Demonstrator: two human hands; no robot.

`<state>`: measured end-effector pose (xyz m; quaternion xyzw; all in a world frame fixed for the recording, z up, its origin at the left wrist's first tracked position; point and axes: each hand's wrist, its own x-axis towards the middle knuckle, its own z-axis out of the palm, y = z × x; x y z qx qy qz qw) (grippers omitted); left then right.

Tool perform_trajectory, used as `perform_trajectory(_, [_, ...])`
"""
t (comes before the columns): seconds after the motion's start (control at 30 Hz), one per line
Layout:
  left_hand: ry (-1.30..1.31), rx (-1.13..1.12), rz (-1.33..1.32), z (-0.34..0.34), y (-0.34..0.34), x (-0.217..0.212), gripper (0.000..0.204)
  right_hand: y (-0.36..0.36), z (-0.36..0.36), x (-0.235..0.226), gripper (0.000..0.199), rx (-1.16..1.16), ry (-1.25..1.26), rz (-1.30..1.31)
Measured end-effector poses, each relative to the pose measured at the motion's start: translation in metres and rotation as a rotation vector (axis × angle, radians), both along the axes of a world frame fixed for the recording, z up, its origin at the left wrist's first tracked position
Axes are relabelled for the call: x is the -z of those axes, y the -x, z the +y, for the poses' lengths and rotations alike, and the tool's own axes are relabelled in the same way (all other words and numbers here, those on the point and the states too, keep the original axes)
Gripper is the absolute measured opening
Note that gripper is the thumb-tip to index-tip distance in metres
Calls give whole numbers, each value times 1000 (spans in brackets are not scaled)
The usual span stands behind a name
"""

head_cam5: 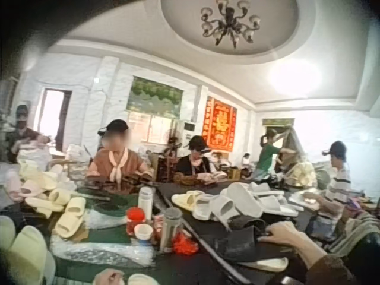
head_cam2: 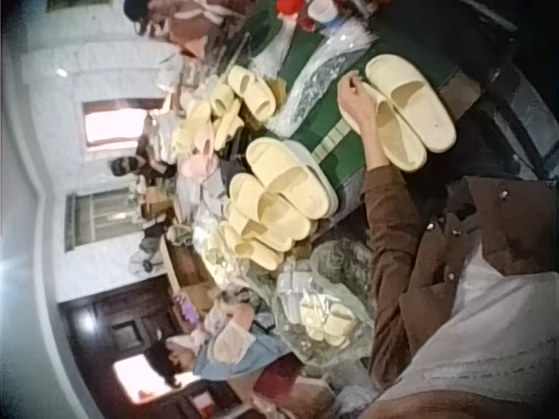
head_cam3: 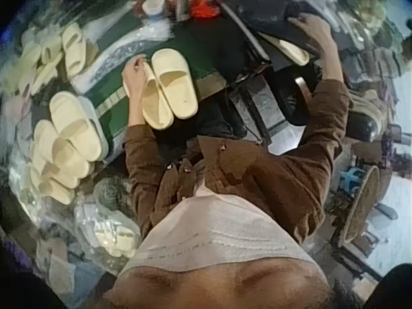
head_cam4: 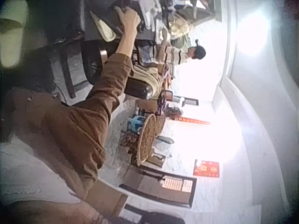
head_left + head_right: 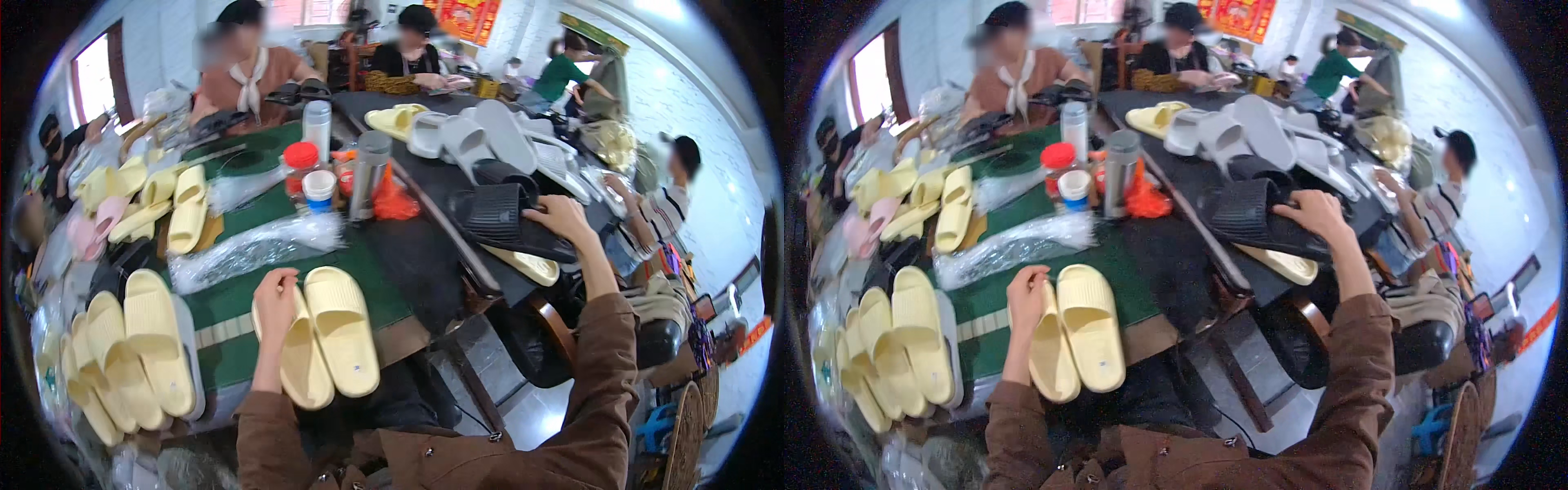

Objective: The person assembles slipper pairs by inserting a thin elastic band into pre-punched holes on the upper strap of each slipper. They handle yellow, black, and white slipper pairs, pulling the band through and adjusting it, then placing completed pairs aside on the table.

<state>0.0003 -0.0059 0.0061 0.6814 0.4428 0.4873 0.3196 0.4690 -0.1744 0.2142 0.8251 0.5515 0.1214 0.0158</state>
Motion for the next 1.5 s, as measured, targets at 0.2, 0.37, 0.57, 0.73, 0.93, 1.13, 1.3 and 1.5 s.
perform_trajectory(0.2, [-128,-28,-24,1,-3,10,11,-6,28,11,54,-7,32,228])
perform_trajectory(0.37, [-82,-55,16,-1,1,8,12,12,56,23,41,6,-8,205])
perform_trajectory(0.57, [-91,-31,5,-2,1,6,14,28,80,53,37,76,15,98])
perform_trajectory(0.73, [-67,-23,2,-1,-2,6,13,35,77,59,40,146,-42,21])
perform_trajectory(0.93, [-84,-30,11,-1,1,6,14,40,78,55,32,94,-221,-86])
perform_trajectory(1.13, [-83,-32,32,-1,2,7,13,24,82,67,28,114,-158,-167])
perform_trajectory(1.3, [-77,-39,50,1,-1,8,13,24,71,63,29,29,-175,-225])
perform_trajectory(1.5, [-76,-50,0,-2,2,9,13,38,37,31,34,89,-241,-85])
